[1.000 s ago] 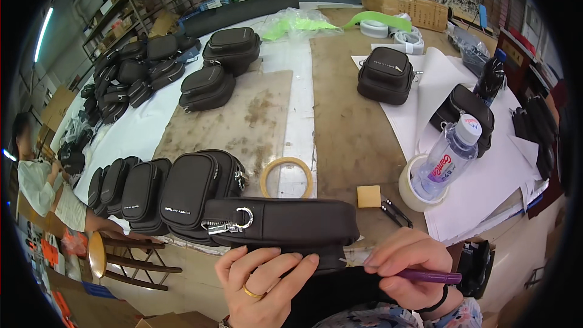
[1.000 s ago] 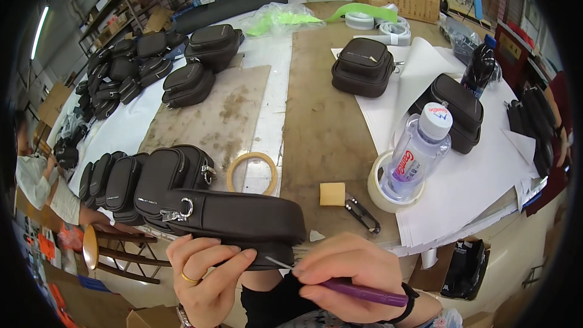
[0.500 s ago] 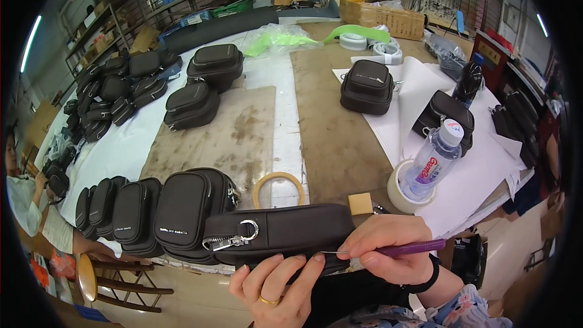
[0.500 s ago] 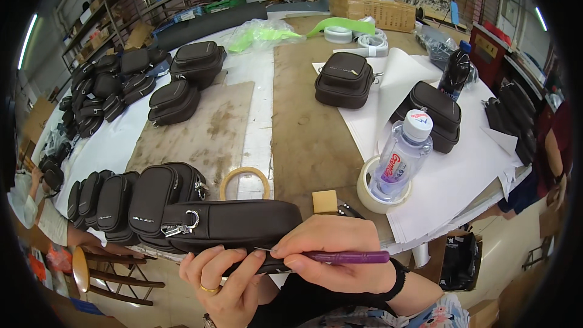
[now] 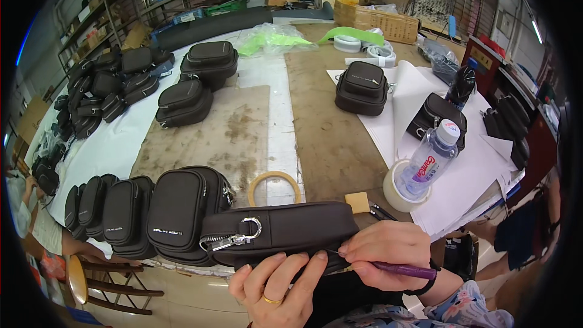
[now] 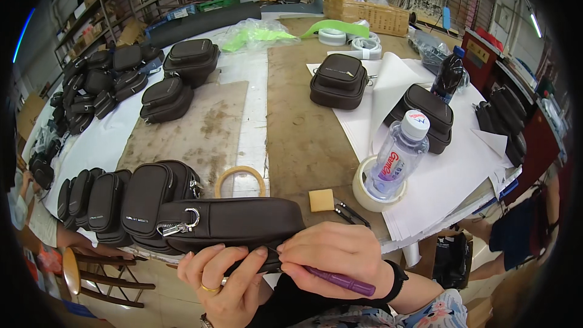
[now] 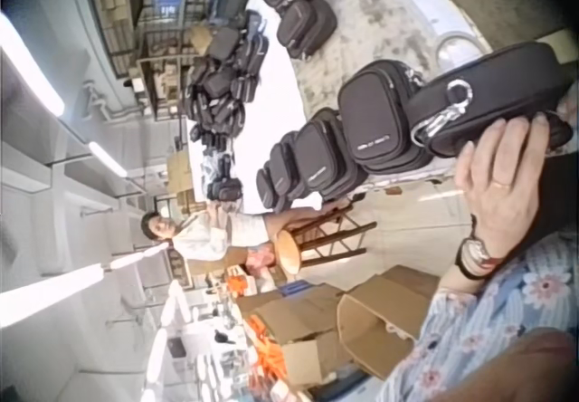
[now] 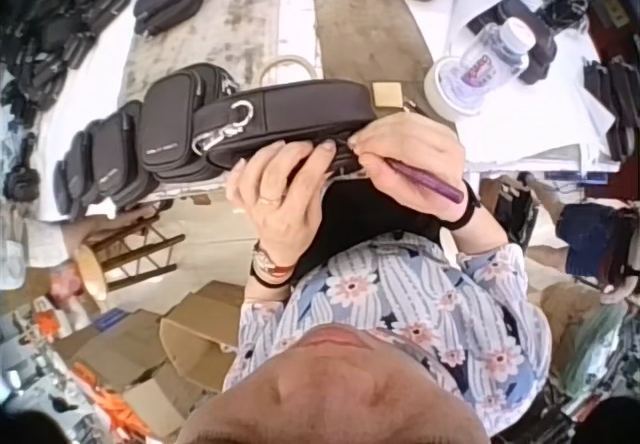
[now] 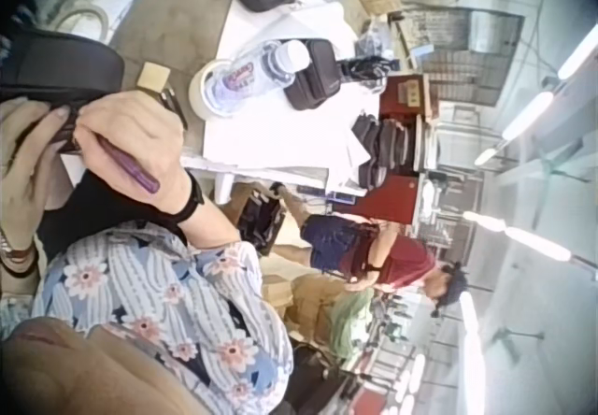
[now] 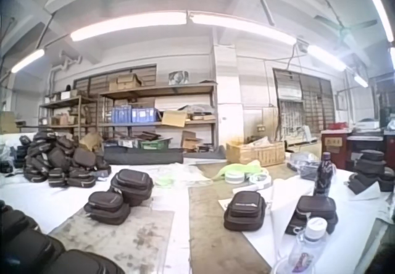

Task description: The person uses a purple awl to poke holes along the seam of a small black bag, likely for sewing or assembly. They then use a small knife to trim excess material near the zipper. Finally, they inspect the bag by opening and closing the zipper and pressing on the surface.

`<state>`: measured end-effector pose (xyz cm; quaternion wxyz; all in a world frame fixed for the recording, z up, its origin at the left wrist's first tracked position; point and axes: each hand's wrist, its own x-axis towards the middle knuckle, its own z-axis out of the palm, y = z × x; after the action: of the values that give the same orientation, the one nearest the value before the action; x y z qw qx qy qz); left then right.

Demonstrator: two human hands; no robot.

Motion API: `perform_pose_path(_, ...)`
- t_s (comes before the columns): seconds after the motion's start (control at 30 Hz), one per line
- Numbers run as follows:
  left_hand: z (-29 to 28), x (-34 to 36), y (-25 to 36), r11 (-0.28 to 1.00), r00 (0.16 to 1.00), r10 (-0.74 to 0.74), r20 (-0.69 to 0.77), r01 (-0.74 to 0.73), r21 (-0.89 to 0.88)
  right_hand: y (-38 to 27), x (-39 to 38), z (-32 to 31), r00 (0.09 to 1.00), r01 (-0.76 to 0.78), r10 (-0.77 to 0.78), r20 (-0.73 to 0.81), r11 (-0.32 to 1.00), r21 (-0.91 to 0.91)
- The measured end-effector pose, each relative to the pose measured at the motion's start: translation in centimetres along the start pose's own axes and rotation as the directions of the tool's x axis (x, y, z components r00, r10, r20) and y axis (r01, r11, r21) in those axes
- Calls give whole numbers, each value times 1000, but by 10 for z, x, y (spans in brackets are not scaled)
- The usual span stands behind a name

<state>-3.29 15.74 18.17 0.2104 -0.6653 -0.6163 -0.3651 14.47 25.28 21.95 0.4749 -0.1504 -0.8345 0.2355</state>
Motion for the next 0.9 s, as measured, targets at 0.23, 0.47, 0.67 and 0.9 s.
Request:
perform_pose_path(0.23,-12,12,2,993,999,18,31,-14,-117,-3,0,1,997,-74,74,-9,997,22)
perform_pose_path(0.47,-12,12,4,993,999,15,28,-12,-121,-7,4,-2,995,-95,95,13,995,0)
perform_pose_path(0.67,-12,12,2,993,1000,13,28,-10,-120,-7,6,-1,995,-98,98,21,995,-13)
perform_pose_path(0.9,-12,11,2,992,1000,16,27,-12,-125,-9,7,-3,994,-111,111,26,994,-8)
